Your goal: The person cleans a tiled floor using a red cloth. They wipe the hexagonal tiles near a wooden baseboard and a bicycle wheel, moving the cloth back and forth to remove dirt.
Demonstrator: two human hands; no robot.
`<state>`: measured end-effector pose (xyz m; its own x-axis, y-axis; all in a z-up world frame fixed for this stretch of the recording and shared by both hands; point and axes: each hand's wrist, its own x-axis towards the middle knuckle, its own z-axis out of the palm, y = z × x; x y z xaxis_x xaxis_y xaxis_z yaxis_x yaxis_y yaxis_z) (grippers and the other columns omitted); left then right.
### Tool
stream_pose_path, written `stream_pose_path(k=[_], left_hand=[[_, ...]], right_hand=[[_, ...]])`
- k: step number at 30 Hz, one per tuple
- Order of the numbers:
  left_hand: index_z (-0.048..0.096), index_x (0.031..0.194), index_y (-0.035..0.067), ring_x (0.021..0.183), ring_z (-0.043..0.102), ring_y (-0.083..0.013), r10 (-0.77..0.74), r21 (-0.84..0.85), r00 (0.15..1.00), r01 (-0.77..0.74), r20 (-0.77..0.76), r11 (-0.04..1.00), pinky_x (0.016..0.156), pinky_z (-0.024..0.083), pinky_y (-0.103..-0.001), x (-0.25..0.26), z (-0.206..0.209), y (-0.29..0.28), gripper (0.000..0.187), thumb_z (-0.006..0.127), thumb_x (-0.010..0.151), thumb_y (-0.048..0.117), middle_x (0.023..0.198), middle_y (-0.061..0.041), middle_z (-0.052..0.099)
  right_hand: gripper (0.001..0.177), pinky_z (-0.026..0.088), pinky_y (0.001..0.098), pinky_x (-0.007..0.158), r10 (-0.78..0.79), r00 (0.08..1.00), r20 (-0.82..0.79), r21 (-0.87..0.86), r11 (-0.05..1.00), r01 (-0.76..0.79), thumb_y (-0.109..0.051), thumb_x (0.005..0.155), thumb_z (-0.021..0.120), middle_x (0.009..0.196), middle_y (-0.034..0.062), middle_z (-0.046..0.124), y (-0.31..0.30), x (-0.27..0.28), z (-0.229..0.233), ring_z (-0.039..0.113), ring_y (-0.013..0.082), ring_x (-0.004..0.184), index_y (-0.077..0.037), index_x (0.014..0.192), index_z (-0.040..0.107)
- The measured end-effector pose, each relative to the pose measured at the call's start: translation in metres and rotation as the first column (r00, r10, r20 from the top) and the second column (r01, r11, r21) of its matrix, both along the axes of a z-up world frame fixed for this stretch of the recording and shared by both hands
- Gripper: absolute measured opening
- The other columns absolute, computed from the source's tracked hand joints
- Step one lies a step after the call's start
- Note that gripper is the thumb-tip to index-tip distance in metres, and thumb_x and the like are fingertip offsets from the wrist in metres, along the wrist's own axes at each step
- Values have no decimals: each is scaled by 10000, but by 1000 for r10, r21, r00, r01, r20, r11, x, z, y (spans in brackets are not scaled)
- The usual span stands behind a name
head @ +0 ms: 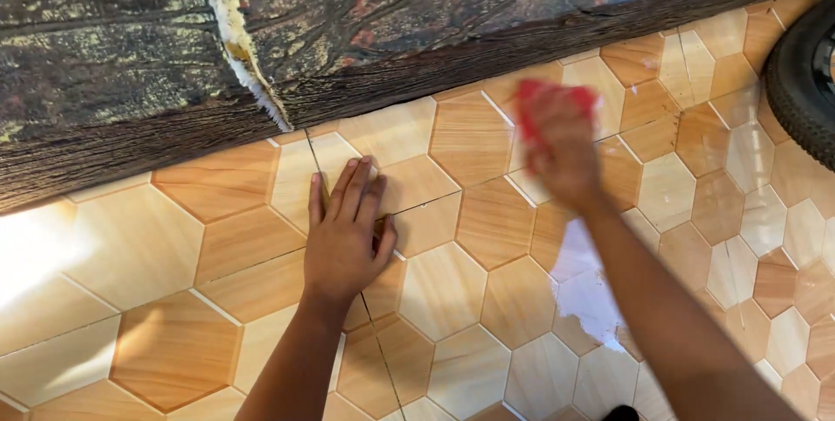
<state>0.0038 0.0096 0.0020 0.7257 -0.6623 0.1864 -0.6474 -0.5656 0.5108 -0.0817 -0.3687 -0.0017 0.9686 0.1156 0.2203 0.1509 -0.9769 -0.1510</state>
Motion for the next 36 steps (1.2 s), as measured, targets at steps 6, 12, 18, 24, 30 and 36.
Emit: stream_pose_path(k=[6, 12, 18, 24, 30, 36], left_hand=[[563, 1381, 115, 1501, 373, -266, 22, -12, 999, -21, 31, 1000, 1232, 163, -610, 1, -2, -1, 500, 555, 924, 319, 1553, -113, 462], [574, 1362, 122, 1489, 384, -265, 20, -58, 999, -18, 34, 998, 1226, 178, -614, 0, -5, 2, 510, 526, 923, 379, 1539, -117, 466], [424, 1557, 135, 1538, 280, -365, 55, -183, 998, -53, 7, 982, 1236, 132, -587, 0, 1, 5, 683, 500, 966, 469, 1628, -207, 317], [501, 1488, 110, 1506, 354, -343, 52, -287, 997, -65, -53, 956, 1252, 157, -524, 4, -11, 10, 636, 498, 953, 454, 1577, -176, 414], [539, 1456, 125, 1487, 375, -302, 10, -149, 999, -4, 41, 989, 1239, 161, -559, 1, -7, 4, 615, 531, 946, 468, 1562, -110, 469], [560, 1443, 177, 1478, 397, -241, -59, -27, 995, 61, 87, 998, 1232, 221, -542, -1, -6, 2, 535, 521, 948, 375, 1576, -55, 467]], right_hand=[[612, 80, 696, 1226, -721, 593, -358, -104, 662, 742, -421, 1114, 329, 1730, -33, 57, -99, -12, 5, -1, 312, 1570, -308, 1680, 126], [604, 150, 727, 1189, -815, 524, -249, -112, 562, 820, -377, 1114, 373, 1718, 60, 161, -39, -1, -24, 110, 405, 1548, -217, 1670, 198], [749, 104, 581, 1232, -318, 947, -53, -124, 943, 310, -365, 890, 532, 1622, 149, 380, 178, 28, -11, 246, 406, 1513, -76, 1568, 400], [812, 90, 656, 1230, -68, 934, -352, 39, 996, 87, -523, 836, 577, 1663, 46, 322, 274, 33, 11, 98, 368, 1587, -178, 1553, 414], [413, 220, 579, 1221, 175, 973, -154, 123, 980, -156, -409, 838, 620, 1360, -20, 621, 206, 31, 18, 291, 254, 1544, -226, 1201, 696], [522, 315, 531, 1197, 101, 994, 39, 111, 988, -105, -423, 984, 547, 1420, 147, 633, 47, 13, -1, 450, 382, 1440, -103, 1383, 656]])
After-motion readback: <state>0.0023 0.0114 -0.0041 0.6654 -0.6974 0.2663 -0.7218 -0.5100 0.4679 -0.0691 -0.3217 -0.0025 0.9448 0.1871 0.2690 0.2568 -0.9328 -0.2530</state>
